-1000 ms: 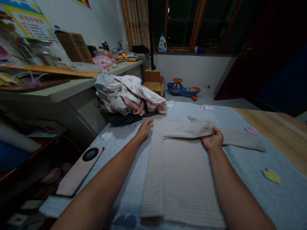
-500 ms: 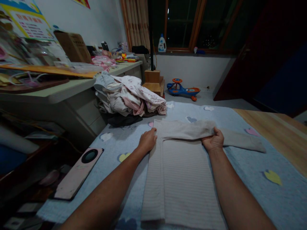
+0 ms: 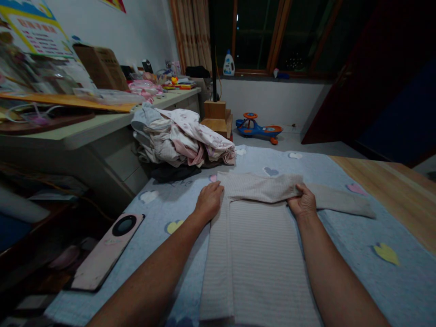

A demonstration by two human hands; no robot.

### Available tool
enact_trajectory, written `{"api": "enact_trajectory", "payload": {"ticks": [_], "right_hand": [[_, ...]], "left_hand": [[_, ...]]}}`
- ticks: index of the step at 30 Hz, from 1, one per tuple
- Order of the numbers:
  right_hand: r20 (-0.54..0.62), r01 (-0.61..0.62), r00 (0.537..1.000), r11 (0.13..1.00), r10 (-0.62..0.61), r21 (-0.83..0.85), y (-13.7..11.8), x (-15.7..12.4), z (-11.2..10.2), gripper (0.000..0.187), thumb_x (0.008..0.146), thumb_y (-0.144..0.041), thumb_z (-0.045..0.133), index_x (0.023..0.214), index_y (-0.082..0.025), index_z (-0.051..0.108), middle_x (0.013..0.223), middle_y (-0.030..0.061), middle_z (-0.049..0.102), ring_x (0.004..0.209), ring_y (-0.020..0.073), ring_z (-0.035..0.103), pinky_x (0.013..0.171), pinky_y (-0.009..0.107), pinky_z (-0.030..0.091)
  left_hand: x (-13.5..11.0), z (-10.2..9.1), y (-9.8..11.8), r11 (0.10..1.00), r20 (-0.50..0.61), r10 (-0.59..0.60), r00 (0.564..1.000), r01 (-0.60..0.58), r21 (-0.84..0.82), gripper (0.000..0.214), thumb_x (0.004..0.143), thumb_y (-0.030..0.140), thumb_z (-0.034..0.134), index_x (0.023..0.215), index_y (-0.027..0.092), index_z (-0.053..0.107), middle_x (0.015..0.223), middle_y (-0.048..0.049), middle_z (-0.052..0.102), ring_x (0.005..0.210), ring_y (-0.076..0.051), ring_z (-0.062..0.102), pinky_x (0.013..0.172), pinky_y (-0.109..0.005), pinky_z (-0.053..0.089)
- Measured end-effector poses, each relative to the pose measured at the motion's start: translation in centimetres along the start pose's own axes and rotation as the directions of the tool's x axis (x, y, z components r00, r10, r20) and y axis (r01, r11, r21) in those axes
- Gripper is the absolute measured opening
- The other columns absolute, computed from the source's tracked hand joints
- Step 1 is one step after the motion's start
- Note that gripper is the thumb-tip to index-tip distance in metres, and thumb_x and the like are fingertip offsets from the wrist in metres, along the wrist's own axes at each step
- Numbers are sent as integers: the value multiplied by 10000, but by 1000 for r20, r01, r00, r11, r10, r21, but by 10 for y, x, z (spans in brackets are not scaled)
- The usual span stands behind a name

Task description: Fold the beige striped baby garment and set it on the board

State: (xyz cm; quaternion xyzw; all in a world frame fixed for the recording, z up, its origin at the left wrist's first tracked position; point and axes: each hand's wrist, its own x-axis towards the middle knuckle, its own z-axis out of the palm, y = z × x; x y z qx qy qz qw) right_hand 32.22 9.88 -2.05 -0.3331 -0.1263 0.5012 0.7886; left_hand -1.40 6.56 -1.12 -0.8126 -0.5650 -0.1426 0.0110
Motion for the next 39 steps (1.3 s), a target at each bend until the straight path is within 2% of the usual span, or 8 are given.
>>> {"api": "enact_trajectory", "payload": {"ticks": [5, 12, 16, 20, 28, 31, 34, 39], "right_hand": [[21, -7, 1000, 999, 7, -36, 1, 3, -4, 318, 560, -41, 557, 826, -195, 641, 753, -56, 721, 712, 124, 693, 714, 240, 601], [169, -110, 976, 979, 139, -170, -7, -4, -8, 253, 577, -124, 605, 803, -213, 676, 678, -40, 693, 601, 135, 649, 592, 250, 581], [394, -245, 830, 893, 395, -379, -13, -22, -4, 227, 603, -184, 687, 829, -184, 712, 593, -23, 646, 514, 118, 590, 497, 210, 508], [497, -300, 600, 753, 627, -586, -12, -35, 1, 253, 618, -239, 722, 845, -127, 725, 559, 0, 625, 446, 93, 519, 418, 178, 411], [543, -303, 493, 719, 680, -626, -6, -35, 1, 272, 666, -275, 726, 871, -99, 704, 519, 15, 602, 438, 120, 526, 415, 199, 391], [556, -301, 493, 731, 669, -613, -8, -36, 1, 263, 679, -273, 720, 882, -107, 698, 539, 19, 619, 454, 121, 537, 429, 198, 400], [548, -314, 543, 759, 636, -570, -9, -37, 1, 255, 656, -252, 720, 876, -127, 688, 566, 10, 629, 465, 114, 537, 435, 193, 410], [477, -290, 761, 889, 439, -355, -13, -30, 0, 268, 574, -168, 679, 841, -183, 660, 644, -21, 650, 544, 126, 589, 513, 225, 505]], "left_hand": [[10, 2, 7, 988, 65, 143, 988, -139, -65, 339, 974, 359, 490, 1247, 176, 572, 1398, -125, 556, 1301, -250, 492, 1085, -388, 400], [39, 7, 14, 996, 27, -86, 996, 86, 9, 382, 975, 367, 453, 1303, 186, 526, 1321, -141, 581, 1214, -300, 519, 970, -434, 472], [57, 13, 5, 982, -7, -175, 984, 174, -71, 546, 939, 122, 380, 1475, 222, 369, 1541, -120, 393, 1251, -251, 518, 996, -375, 455], [63, 14, -7, 978, 37, -157, 987, 161, -136, 403, 943, 143, 394, 1287, 273, 561, 1408, -67, 513, 1115, -206, 597, 907, -321, 486], [53, 15, -16, 930, -80, -260, 962, 227, -289, 304, 794, 50, 489, 1004, 244, 591, 1122, -37, 603, 1016, -185, 612, 877, -303, 494], [52, 16, -15, 925, -106, -278, 955, 237, -296, 302, 812, 89, 505, 1064, 244, 564, 1165, -52, 582, 1030, -196, 611, 878, -315, 503], [51, 17, -14, 920, -183, -298, 937, 231, -317, 358, 834, 157, 527, 1184, 224, 496, 1257, -94, 537, 1102, -220, 591, 895, -331, 508], [48, 19, -14, 950, -166, -172, 971, 120, -288, 303, 838, 205, 551, 1136, 203, 492, 1187, -105, 560, 1144, -246, 560, 986, -381, 472]]}}
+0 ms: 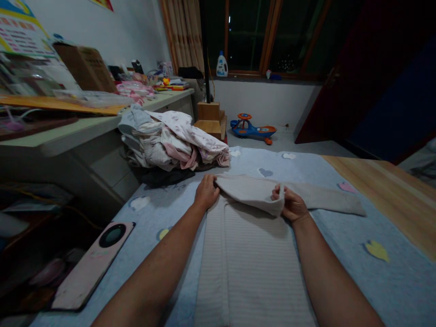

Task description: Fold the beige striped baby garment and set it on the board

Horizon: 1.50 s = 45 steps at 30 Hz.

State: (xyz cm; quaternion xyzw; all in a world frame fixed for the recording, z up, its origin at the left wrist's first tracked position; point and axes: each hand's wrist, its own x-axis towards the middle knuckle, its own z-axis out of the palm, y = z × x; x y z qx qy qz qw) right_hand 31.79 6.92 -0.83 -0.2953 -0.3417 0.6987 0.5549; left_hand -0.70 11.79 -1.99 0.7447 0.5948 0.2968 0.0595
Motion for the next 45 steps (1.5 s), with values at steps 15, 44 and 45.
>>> {"api": "enact_trajectory", "payload": {"ticks": [15, 44, 45], "right_hand": [[-620, 446, 742, 879, -256, 171, -8, 28, -41, 151, 628, -129, 606, 768, -182, 628, 738, -28, 717, 709, 145, 697, 764, 287, 613], [-589, 388, 759, 920, -278, 65, -6, 28, -38, 145, 624, -70, 644, 717, -179, 626, 657, -83, 682, 606, 94, 646, 641, 204, 570], [-585, 387, 762, 920, -279, 65, -6, 29, -39, 145, 623, -71, 650, 715, -180, 623, 657, -84, 681, 604, 93, 647, 642, 203, 572]], "left_hand": [[4, 3, -6, 978, 251, 169, 953, -194, 78, 376, 943, 259, 440, 1302, 202, 536, 1454, -110, 534, 1386, -221, 435, 1177, -457, 293], [-106, -28, 52, 960, 439, 125, 890, -220, 173, 728, 944, 583, 448, 1507, 128, 371, 1624, -211, 253, 1522, -345, 168, 1207, -503, 217], [-118, -35, 55, 961, 467, 129, 875, -227, 160, 735, 936, 594, 452, 1511, 143, 374, 1630, -206, 235, 1525, -349, 147, 1208, -515, 209]]}}
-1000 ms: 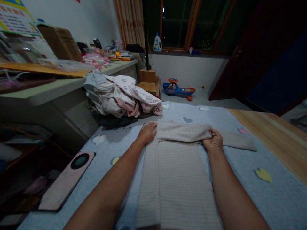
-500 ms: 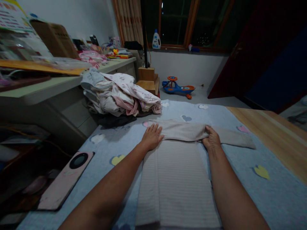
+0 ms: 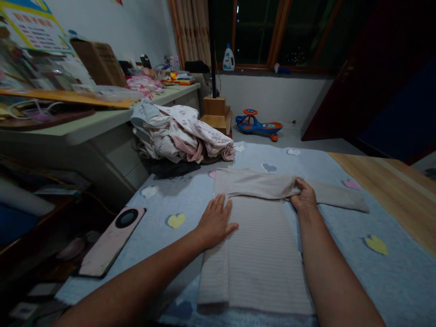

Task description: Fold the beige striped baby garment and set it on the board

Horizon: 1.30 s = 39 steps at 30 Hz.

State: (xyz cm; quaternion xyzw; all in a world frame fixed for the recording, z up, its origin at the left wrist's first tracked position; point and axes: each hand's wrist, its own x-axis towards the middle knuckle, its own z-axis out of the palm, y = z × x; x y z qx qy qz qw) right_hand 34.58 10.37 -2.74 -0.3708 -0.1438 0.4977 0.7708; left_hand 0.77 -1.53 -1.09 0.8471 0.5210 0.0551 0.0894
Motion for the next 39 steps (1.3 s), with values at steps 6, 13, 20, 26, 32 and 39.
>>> {"api": "enact_trajectory", "payload": {"ticks": [6, 13, 20, 26, 32, 39], "right_hand": [[-33, -13, 999, 1000, 13, 7, 1, 3, -1, 140, 621, -72, 634, 708, -180, 618, 652, -77, 685, 596, 97, 645, 645, 220, 582], [-3, -32, 999, 999, 32, -18, 2, 7, -4, 131, 610, -88, 645, 695, -188, 636, 650, -65, 688, 595, 104, 643, 636, 215, 568], [-8, -29, 1000, 999, 29, -20, 3, 8, -5, 134, 609, -95, 636, 684, -205, 627, 638, -78, 680, 604, 107, 639, 644, 224, 571], [-16, -7, 1000, 1000, 7, -19, 3, 4, -4, 138, 589, -97, 656, 687, -190, 630, 642, -73, 679, 594, 96, 633, 627, 203, 565], [-24, -1, 1000, 1000, 1, -23, 3, 2, -2, 140, 585, -101, 658, 685, -190, 619, 635, -73, 672, 579, 98, 631, 621, 210, 568], [-54, -18, 998, 1000, 17, -21, 2, 1, -2, 128, 606, -111, 641, 703, -193, 629, 647, -69, 681, 595, 110, 637, 628, 224, 569]], "left_hand": [[-63, -8, 14, 996, 159, 58, 985, -47, -75, 795, 873, 621, 551, 1554, 282, 319, 1664, -147, 97, 1533, -362, 46, 1208, -592, 159], [-86, -9, 7, 981, 193, 169, 967, -147, -124, 885, 841, 750, 495, 1576, 326, 244, 1674, -114, -1, 1522, -419, -8, 1193, -638, 135], [-36, -13, -8, 991, 7, 126, 992, -126, -36, 640, 996, 540, 373, 1546, 219, 319, 1627, -135, 290, 1514, -278, 223, 1229, -530, 146], [59, -15, -30, 999, -78, 35, 996, -32, 30, 554, 1019, 419, 347, 1482, 119, 397, 1598, -157, 348, 1499, -260, 271, 1214, -461, 229], [111, -5, -39, 998, -67, -27, 997, 30, 51, 566, 1016, 431, 332, 1473, 105, 407, 1590, -170, 356, 1490, -288, 282, 1200, -465, 249], [112, 7, -44, 993, -121, -65, 991, 76, 91, 661, 980, 572, 351, 1491, 157, 405, 1602, -192, 315, 1499, -371, 227, 1201, -509, 198]]}}
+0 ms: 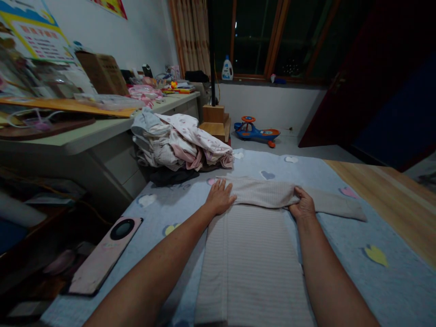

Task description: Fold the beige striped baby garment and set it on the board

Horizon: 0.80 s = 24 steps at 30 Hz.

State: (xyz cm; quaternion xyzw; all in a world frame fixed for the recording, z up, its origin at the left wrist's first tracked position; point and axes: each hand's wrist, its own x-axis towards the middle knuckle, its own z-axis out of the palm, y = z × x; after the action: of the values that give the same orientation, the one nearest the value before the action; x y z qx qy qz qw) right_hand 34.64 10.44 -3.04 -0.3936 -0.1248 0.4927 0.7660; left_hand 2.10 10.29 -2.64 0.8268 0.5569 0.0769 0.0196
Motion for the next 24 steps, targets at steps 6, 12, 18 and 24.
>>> {"api": "enact_trajectory", "payload": {"ticks": [6, 12, 18, 24], "right_hand": [[19, 3, 1000, 1000, -3, 4, 1, -1, 0, 117, 610, -117, 644, 690, -196, 615, 629, -76, 671, 578, 103, 628, 613, 214, 565], [27, -3, 1000, 1000, 3, 5, 2, 2, -2, 122, 604, -118, 644, 697, -193, 623, 639, -73, 677, 578, 102, 631, 630, 217, 569], [29, -2, 1000, 1000, 2, 1, 1, 1, -1, 134, 589, -113, 659, 686, -195, 617, 632, -78, 671, 576, 96, 627, 619, 207, 567], [22, 10, 1000, 1000, -10, -15, 0, -1, -1, 128, 599, -109, 654, 688, -197, 624, 637, -78, 678, 583, 102, 631, 603, 211, 563]], "left_hand": [[-8, -2, -1, 999, -51, 54, 997, -55, -2, 583, 984, 540, 369, 1451, 200, 448, 1569, -157, 386, 1475, -329, 294, 1193, -489, 225], [-30, -9, -2, 998, -29, 53, 998, -53, -24, 583, 979, 528, 391, 1461, 202, 438, 1581, -175, 360, 1476, -335, 296, 1180, -506, 247], [-60, -15, -3, 999, 17, 12, 1000, -11, -40, 755, 866, 563, 557, 1496, 181, 392, 1608, -193, 299, 1489, -380, 249, 1189, -509, 230], [-67, -16, 7, 998, 16, 42, 999, -42, -56, 647, 897, 360, 488, 1503, 161, 381, 1617, -148, 310, 1509, -296, 231, 1213, -507, 200]]}}
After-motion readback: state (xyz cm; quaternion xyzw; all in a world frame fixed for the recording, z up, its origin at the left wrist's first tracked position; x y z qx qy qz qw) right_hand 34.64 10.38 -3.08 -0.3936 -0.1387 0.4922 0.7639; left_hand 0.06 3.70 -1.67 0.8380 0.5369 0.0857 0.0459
